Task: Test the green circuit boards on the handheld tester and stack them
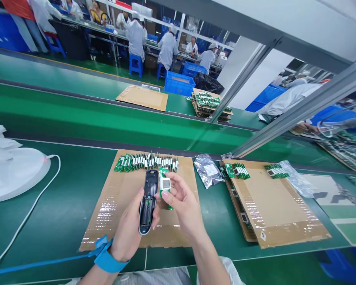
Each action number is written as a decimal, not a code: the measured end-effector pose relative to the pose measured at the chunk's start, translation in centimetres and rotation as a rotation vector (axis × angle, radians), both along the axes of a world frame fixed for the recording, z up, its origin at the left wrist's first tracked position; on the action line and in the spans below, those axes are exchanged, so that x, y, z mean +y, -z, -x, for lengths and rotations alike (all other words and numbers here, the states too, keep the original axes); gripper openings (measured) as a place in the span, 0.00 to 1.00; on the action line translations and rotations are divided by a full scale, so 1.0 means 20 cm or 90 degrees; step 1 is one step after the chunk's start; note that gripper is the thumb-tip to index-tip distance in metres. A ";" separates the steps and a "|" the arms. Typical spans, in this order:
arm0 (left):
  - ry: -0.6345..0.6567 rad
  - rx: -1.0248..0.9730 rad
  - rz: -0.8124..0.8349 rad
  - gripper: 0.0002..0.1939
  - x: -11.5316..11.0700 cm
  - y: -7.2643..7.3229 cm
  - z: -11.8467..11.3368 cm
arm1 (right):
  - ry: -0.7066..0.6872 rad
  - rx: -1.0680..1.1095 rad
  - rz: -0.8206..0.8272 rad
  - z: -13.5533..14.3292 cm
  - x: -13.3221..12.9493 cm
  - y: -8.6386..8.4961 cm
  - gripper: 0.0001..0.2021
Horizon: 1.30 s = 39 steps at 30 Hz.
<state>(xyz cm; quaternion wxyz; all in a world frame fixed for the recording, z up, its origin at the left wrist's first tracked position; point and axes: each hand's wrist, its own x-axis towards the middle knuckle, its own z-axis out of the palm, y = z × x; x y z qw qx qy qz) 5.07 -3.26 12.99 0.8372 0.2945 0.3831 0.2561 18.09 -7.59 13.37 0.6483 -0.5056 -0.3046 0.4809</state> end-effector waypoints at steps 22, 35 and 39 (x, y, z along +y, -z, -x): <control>-0.018 -0.030 -0.018 0.22 -0.01 0.01 0.00 | 0.047 -0.409 0.005 0.06 0.01 0.01 0.15; -0.013 -0.030 -0.023 0.21 -0.01 0.00 0.00 | 0.031 -0.418 -0.012 0.04 0.01 0.00 0.14; -0.005 -0.028 -0.025 0.21 -0.02 0.01 0.00 | 0.033 -0.412 -0.011 0.04 0.02 0.00 0.15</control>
